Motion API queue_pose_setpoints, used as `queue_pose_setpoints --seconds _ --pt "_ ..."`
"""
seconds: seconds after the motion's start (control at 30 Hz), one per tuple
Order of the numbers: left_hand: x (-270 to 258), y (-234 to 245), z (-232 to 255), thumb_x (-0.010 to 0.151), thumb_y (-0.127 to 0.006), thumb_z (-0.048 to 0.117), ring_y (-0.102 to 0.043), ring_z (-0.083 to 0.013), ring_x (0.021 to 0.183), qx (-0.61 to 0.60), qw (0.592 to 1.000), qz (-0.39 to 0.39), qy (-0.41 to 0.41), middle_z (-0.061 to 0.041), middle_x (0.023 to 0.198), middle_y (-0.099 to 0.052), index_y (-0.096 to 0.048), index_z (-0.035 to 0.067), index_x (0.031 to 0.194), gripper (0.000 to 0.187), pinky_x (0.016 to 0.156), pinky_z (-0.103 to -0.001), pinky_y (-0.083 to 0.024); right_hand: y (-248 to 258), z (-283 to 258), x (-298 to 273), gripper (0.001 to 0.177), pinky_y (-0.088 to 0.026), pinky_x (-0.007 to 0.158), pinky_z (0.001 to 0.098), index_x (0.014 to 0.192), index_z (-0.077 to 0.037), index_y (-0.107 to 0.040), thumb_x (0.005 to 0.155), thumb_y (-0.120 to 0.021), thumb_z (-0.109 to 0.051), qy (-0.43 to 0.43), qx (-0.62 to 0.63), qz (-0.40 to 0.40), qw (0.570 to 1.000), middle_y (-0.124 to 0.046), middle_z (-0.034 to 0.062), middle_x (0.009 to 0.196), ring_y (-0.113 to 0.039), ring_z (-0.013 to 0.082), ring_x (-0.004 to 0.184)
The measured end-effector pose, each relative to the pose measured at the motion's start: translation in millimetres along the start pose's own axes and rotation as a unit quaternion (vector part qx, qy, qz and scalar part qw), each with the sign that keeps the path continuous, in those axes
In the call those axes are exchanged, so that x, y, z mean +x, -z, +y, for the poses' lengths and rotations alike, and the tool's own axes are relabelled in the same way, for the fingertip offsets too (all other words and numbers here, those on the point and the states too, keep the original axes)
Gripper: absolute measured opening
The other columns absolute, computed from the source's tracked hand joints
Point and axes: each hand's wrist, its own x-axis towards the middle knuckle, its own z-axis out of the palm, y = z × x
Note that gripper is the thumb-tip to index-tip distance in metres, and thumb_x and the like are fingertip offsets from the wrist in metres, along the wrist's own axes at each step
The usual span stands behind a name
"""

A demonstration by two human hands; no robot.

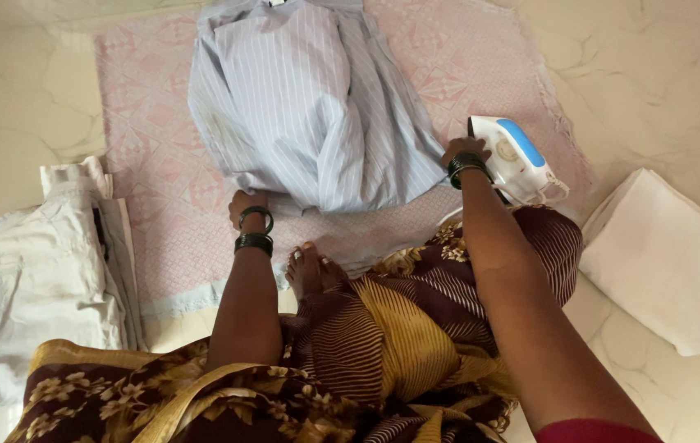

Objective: The person irons a light blue striped shirt on a pink patterned mat laid on the floor. They smooth the fabric with one hand while moving the iron with the other, then flip the shirt to iron the other side and button it.

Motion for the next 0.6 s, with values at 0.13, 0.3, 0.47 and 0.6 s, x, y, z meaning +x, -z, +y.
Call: queue_pose_setpoints --seconds 0.13,0.3,0.47,0.6 --pt "47 1 -9 0.083 -0.067 0.028 -0.066 -0.0317 0.085 -0.289 0.951 0.108 -0.005 -0.02 0.105 -0.071 -0.058 0.007 0.107 0.033 0.08 -0.046 -0.054 20 5 0 0.055 -0.041 0.107 0.06 0.126 -0.004 -0.068 0.083 -0.067 -0.04 -0.004 0.105 -0.057 0.993 -0.062 0.0215 0.136 -0.057 0.0434 0.126" --pt "79 63 3 0.098 -0.056 0.015 -0.063 -0.0235 0.083 -0.461 0.844 0.263 -0.076 -0.016 0.107 -0.064 -0.046 0.009 0.118 0.023 0.069 -0.042 -0.056 36 23 8 0.053 -0.049 0.103 0.0474 0.118 0.002 -0.067 0.089 -0.06 -0.042 0.068 0.307 0.132 0.94 -0.066 0.0312 0.124 -0.062 0.0472 0.118" --pt "74 173 42 0.096 -0.062 0.01 -0.062 -0.0147 0.075 -0.415 0.82 0.357 -0.166 -0.007 0.091 -0.062 -0.053 0.014 0.107 0.015 0.067 -0.036 -0.053 101 20 -1 0.033 -0.05 0.1 0.0425 0.116 0.0 -0.063 0.092 -0.067 -0.02 0.165 0.482 0.366 0.779 -0.068 0.0232 0.118 -0.063 0.0387 0.113" --pt "2 214 98 0.097 -0.072 0.008 -0.067 -0.0143 0.076 -0.45 0.723 0.361 -0.38 -0.001 0.087 -0.07 -0.063 0.014 0.102 0.012 0.068 -0.031 -0.061 151 -11 -58 0.036 -0.05 0.107 0.0361 0.122 -0.005 -0.061 0.089 -0.066 0.01 0.343 0.576 0.341 0.659 -0.069 0.0077 0.123 -0.064 0.0237 0.118"
